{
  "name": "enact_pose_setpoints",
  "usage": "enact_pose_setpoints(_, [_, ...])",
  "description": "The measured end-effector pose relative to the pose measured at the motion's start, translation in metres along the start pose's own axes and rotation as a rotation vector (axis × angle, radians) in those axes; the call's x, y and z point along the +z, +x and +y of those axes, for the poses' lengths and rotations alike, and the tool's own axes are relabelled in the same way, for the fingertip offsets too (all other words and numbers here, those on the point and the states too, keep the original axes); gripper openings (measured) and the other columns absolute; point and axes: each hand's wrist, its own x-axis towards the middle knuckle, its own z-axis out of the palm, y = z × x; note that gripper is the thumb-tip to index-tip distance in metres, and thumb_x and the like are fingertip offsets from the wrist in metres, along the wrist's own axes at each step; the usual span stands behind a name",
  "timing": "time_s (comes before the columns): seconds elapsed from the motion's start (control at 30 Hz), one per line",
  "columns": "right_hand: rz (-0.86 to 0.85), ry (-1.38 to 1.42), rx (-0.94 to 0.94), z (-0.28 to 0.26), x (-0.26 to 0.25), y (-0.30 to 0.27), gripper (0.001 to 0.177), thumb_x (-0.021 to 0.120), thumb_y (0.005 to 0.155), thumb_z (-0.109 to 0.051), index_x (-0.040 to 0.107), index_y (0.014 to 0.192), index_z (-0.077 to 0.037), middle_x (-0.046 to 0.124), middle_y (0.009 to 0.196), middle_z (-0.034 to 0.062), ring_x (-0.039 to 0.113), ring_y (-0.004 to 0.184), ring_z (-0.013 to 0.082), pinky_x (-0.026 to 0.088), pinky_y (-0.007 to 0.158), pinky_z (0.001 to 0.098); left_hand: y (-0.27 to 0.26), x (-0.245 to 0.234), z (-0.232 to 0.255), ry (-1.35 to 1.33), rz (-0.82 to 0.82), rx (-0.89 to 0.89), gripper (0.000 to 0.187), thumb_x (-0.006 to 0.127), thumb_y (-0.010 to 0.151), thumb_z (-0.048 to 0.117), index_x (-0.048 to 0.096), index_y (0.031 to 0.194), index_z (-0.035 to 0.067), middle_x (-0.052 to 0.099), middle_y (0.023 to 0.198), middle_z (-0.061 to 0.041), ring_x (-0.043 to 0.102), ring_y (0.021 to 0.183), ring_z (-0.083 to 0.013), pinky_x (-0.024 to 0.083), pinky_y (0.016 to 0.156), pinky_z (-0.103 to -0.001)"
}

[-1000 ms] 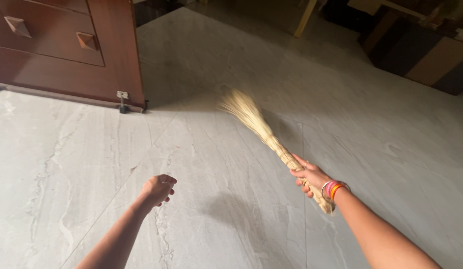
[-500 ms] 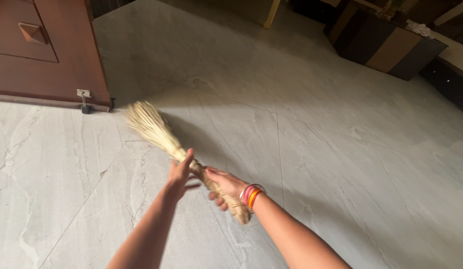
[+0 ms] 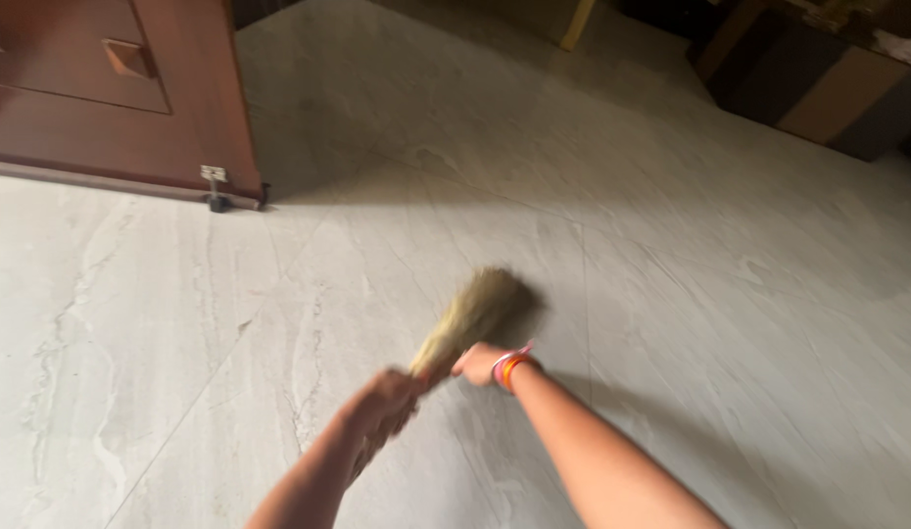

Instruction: The person lifts and folds a black doormat to move it aside, then uses a traditional straw broom to sweep the tiled floor. The sweeping continues from the interior room across a threshold onto a patterned tiled area and up a short flight of stairs.

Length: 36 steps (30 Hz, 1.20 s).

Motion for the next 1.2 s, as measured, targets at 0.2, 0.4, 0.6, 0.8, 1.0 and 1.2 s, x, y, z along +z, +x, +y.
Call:
enact_pose_setpoints(0.2, [-0.029,-0.028,-0.208,-0.084,0.007,0.02,0.072,0.039,0.083,0.002,0.06,0.143,-0.031,0.046,0.159,0.0023,0.042,0.147,0.024,0.03,0.116,0.0432,-0.039,-0.106,-0.057,-0.107,0.482,-0.225,0.033,0.059,0.095,0.042,0.062,0.119,0.02,0.059,0.073,-0.006,0.046,0.05,-0.0188,0.038,0.043,-0.039])
enact_pose_setpoints(0.4, [-0.082,-0.096,-0.345,-0.142,-0.005,0.023,0.083,0.037,0.076,0.009,0.061,0.142,-0.034,0.045,0.16,0.0014,0.042,0.147,0.0255,0.034,0.121,0.041,-0.14,-0.233,-0.026,-0.048,1.091,-0.217,0.055,0.059,0.098,0.056,0.065,0.111,0.002,0.069,0.07,-0.013,0.065,0.054,-0.0209,0.054,0.044,-0.039])
enact_pose_setpoints(0.6, [-0.257,-0.76,-0.26,-0.2,0.012,0.018,0.078,0.038,0.085,0.004,0.059,0.142,-0.044,0.047,0.158,-0.0075,0.034,0.15,0.0378,-0.001,0.093,0.098,-0.199,-0.156,-0.003,0.065,0.694,-0.09,0.054,0.067,0.088,0.059,0.065,0.124,0.018,0.066,0.066,-0.011,0.059,0.049,-0.0199,0.051,0.045,-0.039])
enact_pose_setpoints(0.8, [-0.467,-1.08,-0.235,-0.175,0.04,0.017,0.066,0.049,0.092,-0.015,0.045,0.15,-0.046,0.037,0.164,-0.0123,0.025,0.155,0.034,0.0,0.101,0.0953,-0.199,-0.103,-0.048,0.178,0.189,-0.185,0.054,0.066,0.091,0.054,0.068,0.128,0.016,0.058,0.065,-0.003,0.054,0.05,-0.0135,0.047,0.043,-0.032])
enact_pose_setpoints(1.0, [-0.265,-0.704,-0.114,-0.144,0.034,0.033,0.086,0.042,0.086,-0.001,0.033,0.16,-0.043,0.006,0.173,-0.0048,0.02,0.158,0.0337,-0.012,0.111,0.0845,-0.257,-0.211,-0.084,0.147,0.819,-0.391,0.056,0.066,0.091,0.06,0.064,0.123,0.013,0.064,0.072,-0.008,0.053,0.051,-0.0162,0.047,0.043,-0.034])
enact_pose_setpoints(1.2, [-0.372,-0.895,-0.177,-0.217,0.031,-0.012,0.078,0.038,0.083,0.001,0.055,0.144,-0.043,0.041,0.162,-0.0113,0.032,0.153,0.0302,-0.003,0.108,0.0891,-0.285,-0.261,-0.037,0.25,1.028,-0.182,0.067,0.062,0.087,0.068,0.064,0.122,0.011,0.064,0.064,-0.011,0.061,0.05,-0.0236,0.051,0.045,-0.041])
